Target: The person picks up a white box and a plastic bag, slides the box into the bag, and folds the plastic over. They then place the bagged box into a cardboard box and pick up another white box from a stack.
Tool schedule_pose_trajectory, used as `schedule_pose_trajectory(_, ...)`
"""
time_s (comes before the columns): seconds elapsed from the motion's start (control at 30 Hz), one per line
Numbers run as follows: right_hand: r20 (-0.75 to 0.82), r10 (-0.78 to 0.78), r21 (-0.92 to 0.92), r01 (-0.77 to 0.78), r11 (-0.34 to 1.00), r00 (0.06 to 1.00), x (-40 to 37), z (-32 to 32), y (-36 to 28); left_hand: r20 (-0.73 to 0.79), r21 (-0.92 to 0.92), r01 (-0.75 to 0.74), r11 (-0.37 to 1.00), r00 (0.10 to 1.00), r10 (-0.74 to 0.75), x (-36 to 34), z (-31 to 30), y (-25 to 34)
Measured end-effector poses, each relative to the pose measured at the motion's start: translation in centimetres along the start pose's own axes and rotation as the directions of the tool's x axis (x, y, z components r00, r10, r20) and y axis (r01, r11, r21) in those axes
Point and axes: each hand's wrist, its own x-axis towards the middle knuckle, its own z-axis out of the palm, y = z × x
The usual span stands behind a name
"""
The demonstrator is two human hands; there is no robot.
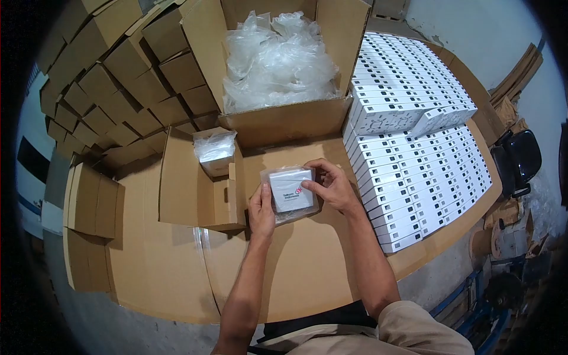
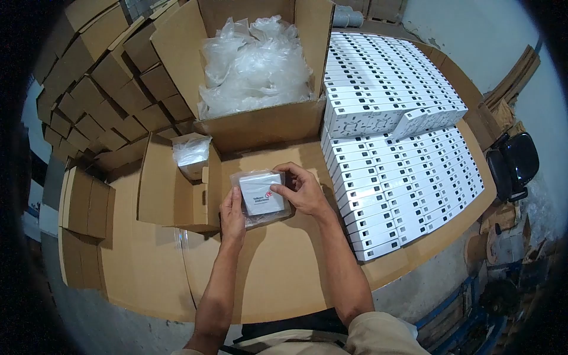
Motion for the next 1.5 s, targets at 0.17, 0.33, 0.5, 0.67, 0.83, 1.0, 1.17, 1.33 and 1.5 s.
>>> schedule_pose_trajectory(0.17,0.011,-0.066,-0.022,0.066,0.998,0.998,0.1,-0.6,1.2,0.031,0.097,-0.003,0.995,1.000,0.000,-0.3,0.0,1.0)
schedule_pose_trajectory(0.33,-0.005,-0.108,0.007,0.108,0.994,0.994,0.1,-0.7,0.4,0.086,0.060,-0.032,0.998,0.996,0.027,-0.5,0.3,1.6)
schedule_pose_trajectory(0.5,-0.051,-0.156,-0.019,0.155,0.988,0.986,0.1,-0.4,0.2,0.103,0.045,-0.090,0.995,0.991,0.085,-0.3,0.0,0.8)
schedule_pose_trajectory(0.67,-0.117,-0.054,0.104,0.067,0.992,0.992,-0.2,0.3,0.0,0.124,0.067,-0.171,0.983,0.979,0.162,-0.8,0.5,2.4)
schedule_pose_trajectory(0.83,-0.129,0.006,0.209,0.021,0.978,0.992,-0.2,0.6,0.0,0.121,0.003,-0.141,0.990,0.983,0.140,-0.6,0.4,2.3)
schedule_pose_trajectory(1.0,-0.081,0.076,0.403,-0.037,0.914,0.994,-0.3,0.8,-0.1,0.136,-0.031,-0.104,0.994,0.985,0.107,-0.5,0.3,2.7)
schedule_pose_trajectory(1.17,-0.033,0.007,0.448,0.009,0.894,0.999,-0.1,1.4,-0.6,0.124,-0.035,-0.128,0.991,0.984,0.131,-0.5,0.1,1.8)
schedule_pose_trajectory(1.33,0.065,-0.062,0.185,0.049,0.982,0.996,-0.4,0.7,-0.8,0.120,-0.089,-0.137,0.987,0.982,0.147,-0.3,0.5,1.8)
schedule_pose_trajectory(1.5,0.078,0.162,0.059,-0.167,0.984,0.984,-0.8,-0.3,-0.6,0.162,-0.069,-0.194,0.979,0.966,0.203,0.0,0.0,1.6)
